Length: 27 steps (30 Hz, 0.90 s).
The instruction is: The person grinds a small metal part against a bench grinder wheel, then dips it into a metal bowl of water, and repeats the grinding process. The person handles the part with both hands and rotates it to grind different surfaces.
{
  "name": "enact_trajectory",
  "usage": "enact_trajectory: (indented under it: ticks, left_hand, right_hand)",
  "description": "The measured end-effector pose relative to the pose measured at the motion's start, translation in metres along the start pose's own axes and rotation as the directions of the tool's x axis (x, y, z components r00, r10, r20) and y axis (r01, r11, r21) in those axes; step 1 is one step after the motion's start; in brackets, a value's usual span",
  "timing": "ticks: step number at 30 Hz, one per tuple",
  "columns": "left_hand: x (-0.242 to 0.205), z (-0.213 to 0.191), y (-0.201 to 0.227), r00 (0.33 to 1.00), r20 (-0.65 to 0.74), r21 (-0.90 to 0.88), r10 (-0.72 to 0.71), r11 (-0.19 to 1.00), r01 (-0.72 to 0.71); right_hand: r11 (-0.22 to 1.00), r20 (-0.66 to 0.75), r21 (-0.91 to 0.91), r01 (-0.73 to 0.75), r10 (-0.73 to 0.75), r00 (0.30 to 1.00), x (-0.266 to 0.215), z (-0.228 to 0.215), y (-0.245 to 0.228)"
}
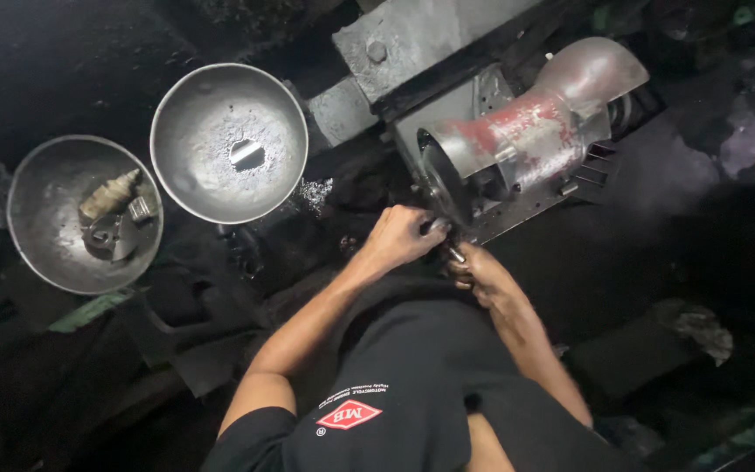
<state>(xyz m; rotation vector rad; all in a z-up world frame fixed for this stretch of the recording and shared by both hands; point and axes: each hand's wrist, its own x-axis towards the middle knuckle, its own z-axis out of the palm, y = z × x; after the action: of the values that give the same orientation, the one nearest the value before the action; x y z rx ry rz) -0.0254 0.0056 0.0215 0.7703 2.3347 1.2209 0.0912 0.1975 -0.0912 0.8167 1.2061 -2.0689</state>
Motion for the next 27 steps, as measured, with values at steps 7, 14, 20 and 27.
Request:
enact_trajectory:
  ticks: [7,14,20,27]
  left_hand:
    - [-0.027,0.017,-0.004,0.988,-0.141,-0.087,-0.057,0.995,0.045]
    - [-0.069,0.039,-0.024,0.951,-0.267,-0.341,0.154,0.908,-0.243]
    - [-0.059,0.038,-0.027,0.955,-0.264,-0.235,0.134,0.952,-0.198]
    - [-0.03,0.011,-0.007,0.999,-0.029,-0.035,-0.038,0.999,0.037]
  right_hand:
    - [0.957,-0.15,-0.266,0.114,-0.158,0.976,-0.018,0.017,0.0]
    - [0.994,0.074,0.106,0.008,-0.016,0.997,-0.036,0.014,-0.011]
    - [0.996,0.062,0.094,0.01,-0.016,0.998,-0.04,0.022,-0.022]
    - [0.987,0.087,0.158,-0.025,0.011,0.996,-0.03,0.006,-0.021]
